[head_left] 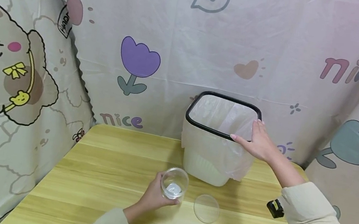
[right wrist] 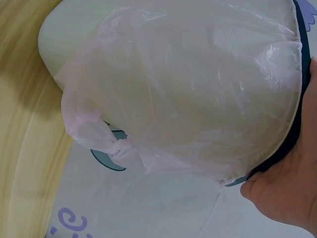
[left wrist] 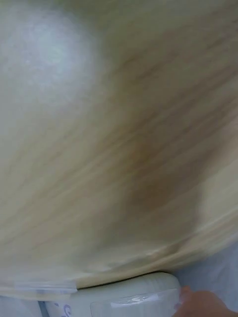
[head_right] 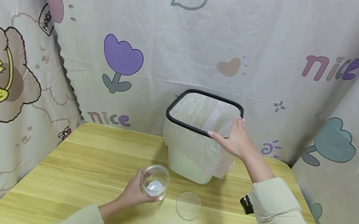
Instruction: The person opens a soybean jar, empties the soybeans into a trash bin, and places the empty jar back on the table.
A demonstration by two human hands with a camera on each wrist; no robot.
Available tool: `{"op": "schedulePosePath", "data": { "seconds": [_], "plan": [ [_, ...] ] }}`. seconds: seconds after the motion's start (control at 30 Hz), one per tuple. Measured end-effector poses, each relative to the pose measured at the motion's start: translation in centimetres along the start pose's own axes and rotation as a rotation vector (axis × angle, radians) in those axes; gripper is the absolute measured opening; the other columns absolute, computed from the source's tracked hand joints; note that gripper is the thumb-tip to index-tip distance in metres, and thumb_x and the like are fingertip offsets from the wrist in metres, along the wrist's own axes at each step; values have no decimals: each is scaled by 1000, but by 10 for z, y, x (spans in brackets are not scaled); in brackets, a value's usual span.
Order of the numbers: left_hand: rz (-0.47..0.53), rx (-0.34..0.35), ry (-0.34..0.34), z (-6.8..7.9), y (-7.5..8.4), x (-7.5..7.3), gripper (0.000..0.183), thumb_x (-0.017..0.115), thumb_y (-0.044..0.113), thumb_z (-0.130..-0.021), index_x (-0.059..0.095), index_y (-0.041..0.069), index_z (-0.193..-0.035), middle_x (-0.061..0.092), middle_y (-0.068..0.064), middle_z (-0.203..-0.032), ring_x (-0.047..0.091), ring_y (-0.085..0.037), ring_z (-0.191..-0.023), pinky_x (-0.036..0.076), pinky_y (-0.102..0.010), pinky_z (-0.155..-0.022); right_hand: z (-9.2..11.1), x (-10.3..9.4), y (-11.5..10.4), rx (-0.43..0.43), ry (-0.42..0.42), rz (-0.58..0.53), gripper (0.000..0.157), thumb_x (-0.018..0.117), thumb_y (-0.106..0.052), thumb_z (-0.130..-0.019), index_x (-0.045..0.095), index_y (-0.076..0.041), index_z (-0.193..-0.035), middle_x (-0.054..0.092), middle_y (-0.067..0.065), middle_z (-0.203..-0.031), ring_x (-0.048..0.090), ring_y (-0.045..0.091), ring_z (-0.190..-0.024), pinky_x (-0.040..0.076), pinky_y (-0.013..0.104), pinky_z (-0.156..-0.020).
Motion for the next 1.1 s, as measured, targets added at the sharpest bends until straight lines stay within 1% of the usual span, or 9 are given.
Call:
{"op": "schedulePosePath", "data": {
  "seconds": [0.1, 0.3, 0.5, 0.7, 0.8, 0.97, 1.1],
  "plan": [
    [6, 7, -27, 1, -2, 6, 93, 88, 23, -56, 35, -1, -128, 49, -25, -127, 49, -43, -116, 40, -58, -98, 0, 0, 0, 0, 3, 3, 106, 42, -62, -88, -5, 16, -141, -10, 33, -149, -9, 46, -139, 3, 59, -114],
    [-5, 6, -35, 6, -7, 13, 94, 89, 22, -54, 34, -2, -127, 51, -25, -126, 51, -41, -114, 42, -58, -97, 0, 0, 0, -2, 6, 4, 106, 42, -62, -88, -5, 16, -140, -10, 33, -149, -9, 46, -139, 3, 59, -114],
    [-14, 9, -42, 9, -10, 17, 94, 89, 22, -53, 35, -1, -127, 53, -25, -124, 52, -41, -113, 43, -57, -97, 0, 0, 0, 1, 5, -2, 106, 43, -62, -88, -5, 16, -141, -10, 33, -149, -8, 46, -139, 4, 59, -114],
    [-62, 26, -43, 10, -14, 20, 95, 89, 23, -53, 34, -2, -126, 54, -22, -123, 53, -40, -113, 44, -56, -96, 1, -1, 0, 3, 2, 1, 105, 42, -62, -88, -4, 16, -141, -10, 33, -149, -8, 47, -139, 4, 59, -114],
    [-77, 20, -48, 10, -17, 21, 97, 89, 25, -52, 33, -2, -126, 54, -20, -124, 52, -40, -114, 43, -56, -96, 1, -1, 0, 4, -1, -4, 105, 43, -62, -88, -5, 16, -141, -11, 33, -149, -9, 46, -139, 4, 60, -113],
    [-61, -2, -63, 10, -21, 22, 100, 89, 27, -51, 31, 0, -128, 54, -19, -125, 50, -39, -117, 41, -56, -99, 0, 0, 1, 0, 0, -2, 105, 43, -62, -88, -4, 16, -141, -10, 33, -149, -9, 46, -139, 3, 60, -114],
    [-63, 3, -78, 10, -23, 23, 101, 89, 27, -52, 30, 1, -130, 53, -20, -126, 49, -40, -119, 41, -55, -100, 0, 0, 1, 0, 2, 2, 105, 43, -61, -88, -4, 16, -141, -9, 34, -149, -9, 46, -139, 3, 59, -114]
  ]
}}
Point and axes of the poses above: each hand's wrist, its own z-axis away from the middle knuckle, its own x-axis out of the palm, y = z × x, the point moved 4 cm from there along -z, towards the middle knuckle
